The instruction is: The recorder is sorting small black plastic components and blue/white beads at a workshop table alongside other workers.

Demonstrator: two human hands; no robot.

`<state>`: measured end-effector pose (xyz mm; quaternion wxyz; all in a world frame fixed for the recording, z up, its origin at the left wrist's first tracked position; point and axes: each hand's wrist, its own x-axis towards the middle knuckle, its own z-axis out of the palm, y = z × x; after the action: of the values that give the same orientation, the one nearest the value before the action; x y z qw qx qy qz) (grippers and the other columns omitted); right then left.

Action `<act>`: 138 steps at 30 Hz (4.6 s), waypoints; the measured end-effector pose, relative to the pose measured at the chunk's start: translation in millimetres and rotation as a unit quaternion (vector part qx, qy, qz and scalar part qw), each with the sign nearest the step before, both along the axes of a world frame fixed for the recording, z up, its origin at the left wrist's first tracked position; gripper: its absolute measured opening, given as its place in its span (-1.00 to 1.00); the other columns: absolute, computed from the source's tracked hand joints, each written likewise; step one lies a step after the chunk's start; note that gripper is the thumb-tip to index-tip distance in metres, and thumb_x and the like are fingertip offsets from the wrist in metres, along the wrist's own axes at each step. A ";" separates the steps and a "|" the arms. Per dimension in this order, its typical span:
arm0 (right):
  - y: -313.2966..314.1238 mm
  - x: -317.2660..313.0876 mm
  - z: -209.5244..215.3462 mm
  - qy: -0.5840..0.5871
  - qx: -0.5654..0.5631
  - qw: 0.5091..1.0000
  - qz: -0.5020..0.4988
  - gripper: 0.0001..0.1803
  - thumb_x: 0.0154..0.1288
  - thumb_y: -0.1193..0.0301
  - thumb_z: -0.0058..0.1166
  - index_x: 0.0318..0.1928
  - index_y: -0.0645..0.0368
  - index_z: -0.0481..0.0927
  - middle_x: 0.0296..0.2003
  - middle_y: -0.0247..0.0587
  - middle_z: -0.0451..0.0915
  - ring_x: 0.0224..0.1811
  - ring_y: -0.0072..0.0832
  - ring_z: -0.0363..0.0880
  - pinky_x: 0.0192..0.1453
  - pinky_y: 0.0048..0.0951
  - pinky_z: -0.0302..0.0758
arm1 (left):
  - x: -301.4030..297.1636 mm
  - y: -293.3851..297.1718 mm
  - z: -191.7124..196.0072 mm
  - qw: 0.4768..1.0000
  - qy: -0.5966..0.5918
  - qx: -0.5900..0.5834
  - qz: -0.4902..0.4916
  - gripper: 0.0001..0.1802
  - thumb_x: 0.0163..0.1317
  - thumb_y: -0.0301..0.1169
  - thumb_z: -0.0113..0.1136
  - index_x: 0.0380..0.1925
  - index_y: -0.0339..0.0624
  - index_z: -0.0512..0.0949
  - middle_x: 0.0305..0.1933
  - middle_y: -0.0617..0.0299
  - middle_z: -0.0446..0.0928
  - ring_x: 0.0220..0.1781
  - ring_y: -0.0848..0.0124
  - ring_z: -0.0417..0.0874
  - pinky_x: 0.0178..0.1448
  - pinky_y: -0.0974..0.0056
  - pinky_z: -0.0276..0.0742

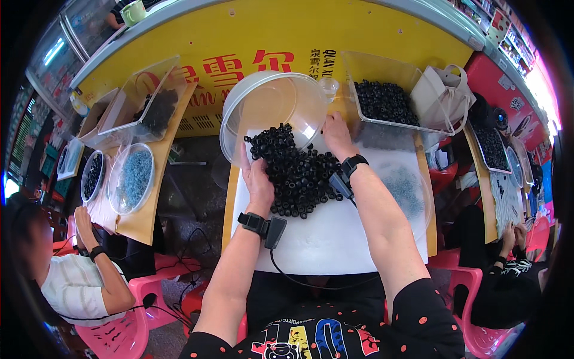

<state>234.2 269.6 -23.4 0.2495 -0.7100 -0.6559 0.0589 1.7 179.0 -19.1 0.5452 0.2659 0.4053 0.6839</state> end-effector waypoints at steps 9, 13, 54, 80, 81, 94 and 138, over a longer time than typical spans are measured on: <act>2.7 17.3 -13.6 0.194 0.049 0.979 0.038 -0.80 0.32 0.46 0.05 -0.13 0.20 0.69 -0.05 0.04 0.64 0.04 -0.02 0.60 0.08 -0.15 0.53 | 2.1 -1.1 1.5 1.000 0.013 -0.017 0.001 -0.15 0.25 -0.61 -0.05 0.56 0.10 0.09 -0.47 0.48 0.27 -0.45 0.63 0.25 -0.35 0.48 0.19; -24.7 9.8 2.2 0.174 0.027 0.977 0.123 -0.78 0.32 0.46 0.04 -0.11 0.20 0.70 -0.09 -0.04 0.69 0.01 -0.07 0.63 0.10 -0.20 0.53 | 1.6 -1.6 1.8 1.000 0.014 -0.004 -0.004 -0.15 0.23 -0.61 -0.04 0.56 0.10 0.09 -0.45 0.47 0.28 -0.43 0.62 0.26 -0.33 0.47 0.20; -73.2 -134.0 50.4 0.019 0.154 0.951 0.268 -0.74 0.33 0.25 0.06 -0.15 0.16 0.64 -0.08 -0.10 0.62 0.10 -0.17 0.52 0.24 -0.13 0.35 | -3.1 -20.9 -6.4 0.995 -0.023 0.072 -0.069 -0.18 0.20 -0.63 -0.16 0.54 -0.12 0.06 0.34 0.06 0.45 0.22 0.36 0.55 0.28 0.33 0.45; -85.5 -72.1 25.9 0.031 0.083 0.938 0.334 -0.67 0.42 0.24 -0.05 -0.19 0.16 0.73 -0.03 -0.12 0.66 0.12 -0.14 0.53 0.29 -0.16 0.40 | -3.0 -14.3 -3.8 0.997 -0.007 0.071 0.035 -0.17 0.25 -0.60 -0.23 0.58 -0.01 0.00 0.53 0.01 0.26 0.52 0.12 0.32 0.32 0.29 0.37; -89.1 -72.3 28.3 0.055 0.084 0.937 0.335 -0.65 0.43 0.23 -0.06 -0.17 0.17 0.73 -0.01 -0.10 0.66 0.12 -0.13 0.54 0.28 -0.16 0.41 | -4.5 -15.6 -5.0 0.995 -0.041 0.074 0.051 -0.21 0.35 -0.53 -0.12 0.59 0.05 -0.03 0.53 0.05 0.26 0.53 0.14 0.29 0.33 0.30 0.34; -97.8 -14.0 39.5 0.165 -0.078 0.970 0.160 -0.42 0.54 0.03 -0.22 0.12 0.28 0.59 0.19 0.15 0.54 0.27 0.07 0.46 0.36 -0.17 0.37 | -18.4 -8.6 -15.5 0.987 -0.121 0.080 0.064 -0.30 0.59 -0.23 -0.20 0.59 0.08 -0.21 0.60 -0.01 0.07 0.61 0.07 0.10 0.62 0.01 -0.06; -58.0 -30.9 160.2 0.648 -0.181 0.733 0.093 -0.66 0.54 0.25 -0.02 0.02 0.33 0.47 -0.28 0.03 0.71 -0.38 -0.49 0.66 -0.32 -0.52 0.59 | -53.5 -127.4 -4.1 0.961 0.268 0.060 -0.027 -0.61 0.54 -0.32 -0.02 0.17 -0.39 0.54 0.21 0.03 0.59 0.29 0.31 0.55 0.41 0.29 0.35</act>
<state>203.3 211.5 136.8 0.4740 -0.4666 -0.3748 0.6458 -51.8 51.6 -23.2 0.4178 0.4829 0.4876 0.5954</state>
